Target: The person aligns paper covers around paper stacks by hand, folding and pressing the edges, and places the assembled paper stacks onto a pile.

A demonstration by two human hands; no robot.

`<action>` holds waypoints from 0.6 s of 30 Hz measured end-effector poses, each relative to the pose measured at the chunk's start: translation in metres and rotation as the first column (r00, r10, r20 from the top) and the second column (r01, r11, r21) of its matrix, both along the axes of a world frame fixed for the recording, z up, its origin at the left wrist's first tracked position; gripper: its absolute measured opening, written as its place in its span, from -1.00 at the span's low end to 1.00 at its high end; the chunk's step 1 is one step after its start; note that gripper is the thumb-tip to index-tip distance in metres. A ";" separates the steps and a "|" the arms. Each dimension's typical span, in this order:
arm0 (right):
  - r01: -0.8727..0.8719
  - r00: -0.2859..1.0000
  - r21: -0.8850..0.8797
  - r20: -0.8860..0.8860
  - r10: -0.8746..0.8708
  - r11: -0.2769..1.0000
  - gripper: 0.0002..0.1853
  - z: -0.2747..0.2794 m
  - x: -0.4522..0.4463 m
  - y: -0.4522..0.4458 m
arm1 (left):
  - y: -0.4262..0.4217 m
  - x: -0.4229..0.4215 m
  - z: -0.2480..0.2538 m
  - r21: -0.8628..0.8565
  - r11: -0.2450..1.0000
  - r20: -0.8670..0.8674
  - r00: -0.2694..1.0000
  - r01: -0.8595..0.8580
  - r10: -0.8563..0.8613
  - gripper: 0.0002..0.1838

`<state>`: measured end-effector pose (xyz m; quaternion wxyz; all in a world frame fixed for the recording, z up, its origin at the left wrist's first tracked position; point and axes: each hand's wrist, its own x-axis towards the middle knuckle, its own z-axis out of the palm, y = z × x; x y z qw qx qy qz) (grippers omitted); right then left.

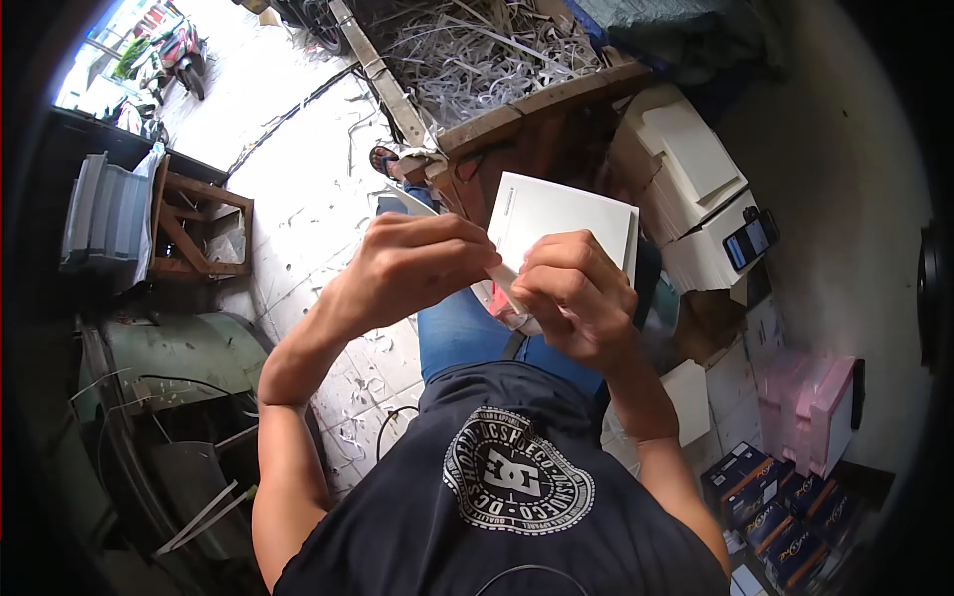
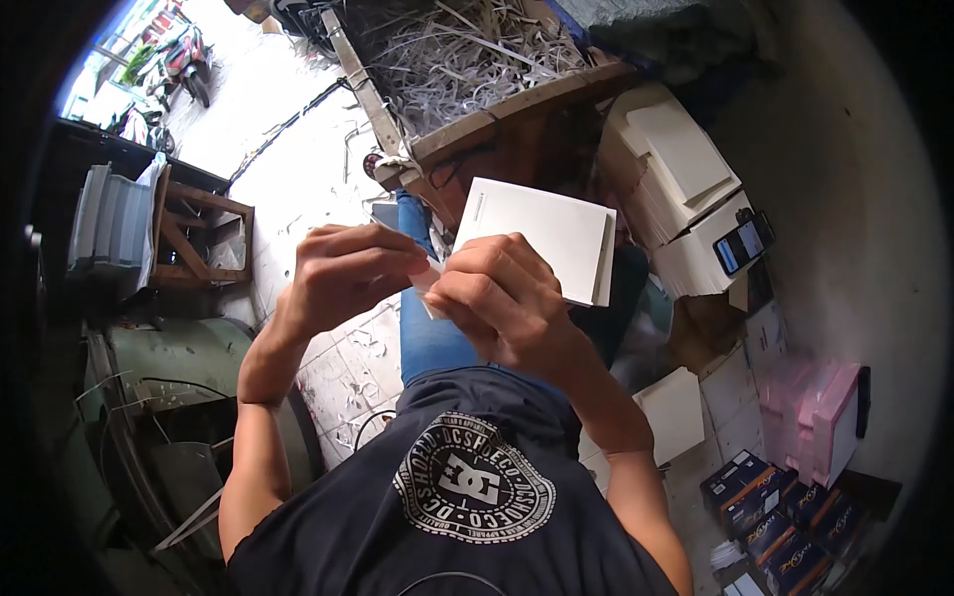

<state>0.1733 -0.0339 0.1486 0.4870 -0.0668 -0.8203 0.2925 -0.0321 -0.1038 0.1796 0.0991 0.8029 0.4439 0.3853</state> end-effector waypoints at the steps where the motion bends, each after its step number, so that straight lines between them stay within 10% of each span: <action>1: 0.026 1.000 -0.011 0.017 -0.026 1.000 -0.84 0.001 0.001 -0.002 | -0.001 0.001 0.000 0.060 0.998 -0.024 1.000 -0.005 0.007 -0.84; 11: 0.218 0.961 -0.348 -0.085 -0.263 0.912 -0.87 -0.027 -0.015 -0.036 | -0.011 0.011 -0.032 0.347 0.914 -0.054 0.969 -0.210 0.243 -0.75; 18: 0.324 0.941 0.187 0.033 -0.335 0.928 -0.71 -0.025 -0.001 -0.040 | -0.020 0.011 -0.025 0.271 0.933 -0.039 0.966 -0.237 0.256 -0.75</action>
